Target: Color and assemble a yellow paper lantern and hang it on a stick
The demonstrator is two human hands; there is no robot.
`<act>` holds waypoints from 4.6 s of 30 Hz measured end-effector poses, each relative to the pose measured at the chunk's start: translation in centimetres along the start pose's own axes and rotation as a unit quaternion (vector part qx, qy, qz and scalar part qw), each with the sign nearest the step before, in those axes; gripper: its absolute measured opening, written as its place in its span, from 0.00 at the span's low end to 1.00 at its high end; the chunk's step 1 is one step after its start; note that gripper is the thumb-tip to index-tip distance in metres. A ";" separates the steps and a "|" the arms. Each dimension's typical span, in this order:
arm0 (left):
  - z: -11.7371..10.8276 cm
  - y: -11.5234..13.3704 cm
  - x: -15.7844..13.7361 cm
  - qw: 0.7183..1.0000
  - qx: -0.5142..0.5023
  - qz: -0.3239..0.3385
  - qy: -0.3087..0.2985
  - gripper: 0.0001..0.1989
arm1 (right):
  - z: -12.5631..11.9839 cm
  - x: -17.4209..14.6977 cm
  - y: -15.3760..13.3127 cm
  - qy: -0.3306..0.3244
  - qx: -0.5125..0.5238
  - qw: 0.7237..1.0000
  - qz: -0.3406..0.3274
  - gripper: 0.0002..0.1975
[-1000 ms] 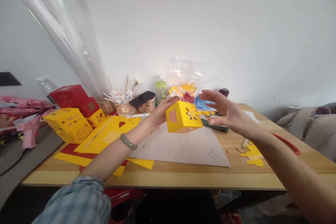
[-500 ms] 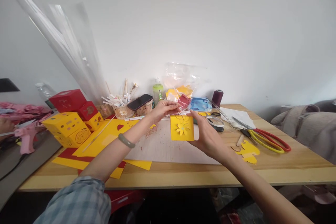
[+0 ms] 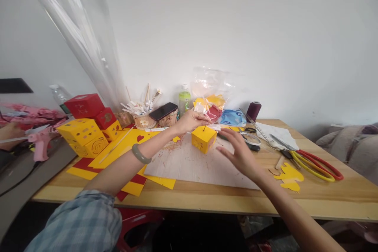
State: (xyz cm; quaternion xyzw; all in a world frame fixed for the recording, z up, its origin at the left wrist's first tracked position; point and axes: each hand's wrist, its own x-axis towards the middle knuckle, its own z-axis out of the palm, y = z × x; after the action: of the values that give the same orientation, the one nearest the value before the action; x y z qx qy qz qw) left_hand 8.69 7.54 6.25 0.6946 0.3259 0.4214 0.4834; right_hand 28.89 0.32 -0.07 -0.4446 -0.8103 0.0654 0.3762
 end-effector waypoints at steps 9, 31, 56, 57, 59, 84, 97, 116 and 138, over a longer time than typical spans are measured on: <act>0.1 0.6 0.4 0.999 0.035 -0.001 -0.004 0.06 | -1.2 6.5 -1.0 -0.097 0.136 0.977 0.134 0.16; -2.0 1.0 2.6 0.993 0.105 0.061 0.008 0.03 | -0.4 9.2 -2.4 -0.067 0.264 0.945 0.182 0.13; -2.4 4.7 1.3 1.000 -0.014 0.016 0.007 0.03 | -1.6 10.4 -3.8 -0.035 0.308 0.929 0.202 0.11; -2.4 4.7 1.2 1.000 -0.015 0.018 0.006 0.03 | -1.6 10.4 -3.8 -0.030 0.312 0.928 0.203 0.11; -2.3 4.9 1.0 1.000 -0.017 0.020 0.008 0.04 | -1.7 10.5 -3.9 -0.020 0.318 0.926 0.204 0.11; -1.7 6.2 0.1 0.998 0.040 -0.036 -0.026 0.09 | -2.9 10.9 -5.9 -0.044 0.187 0.973 0.131 0.10; -2.3 5.0 1.0 0.996 0.084 0.023 -0.005 0.09 | -3.0 10.9 -5.0 -0.017 0.164 0.977 0.137 0.09; -1.7 -1.0 1.4 0.982 0.149 -0.022 -0.111 0.05 | -2.5 11.3 -3.8 0.027 0.280 0.941 0.188 0.11; -1.3 -0.3 1.3 0.984 -0.123 -0.126 -0.028 0.03 | -9.6 4.4 10.1 0.137 0.134 0.892 0.410 0.13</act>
State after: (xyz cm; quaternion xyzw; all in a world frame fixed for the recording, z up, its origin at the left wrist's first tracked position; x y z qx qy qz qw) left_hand 8.05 9.32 6.52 0.5948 0.3432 0.3747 0.6229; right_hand 40.64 7.54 4.77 -0.6873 -0.4795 0.2605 0.4793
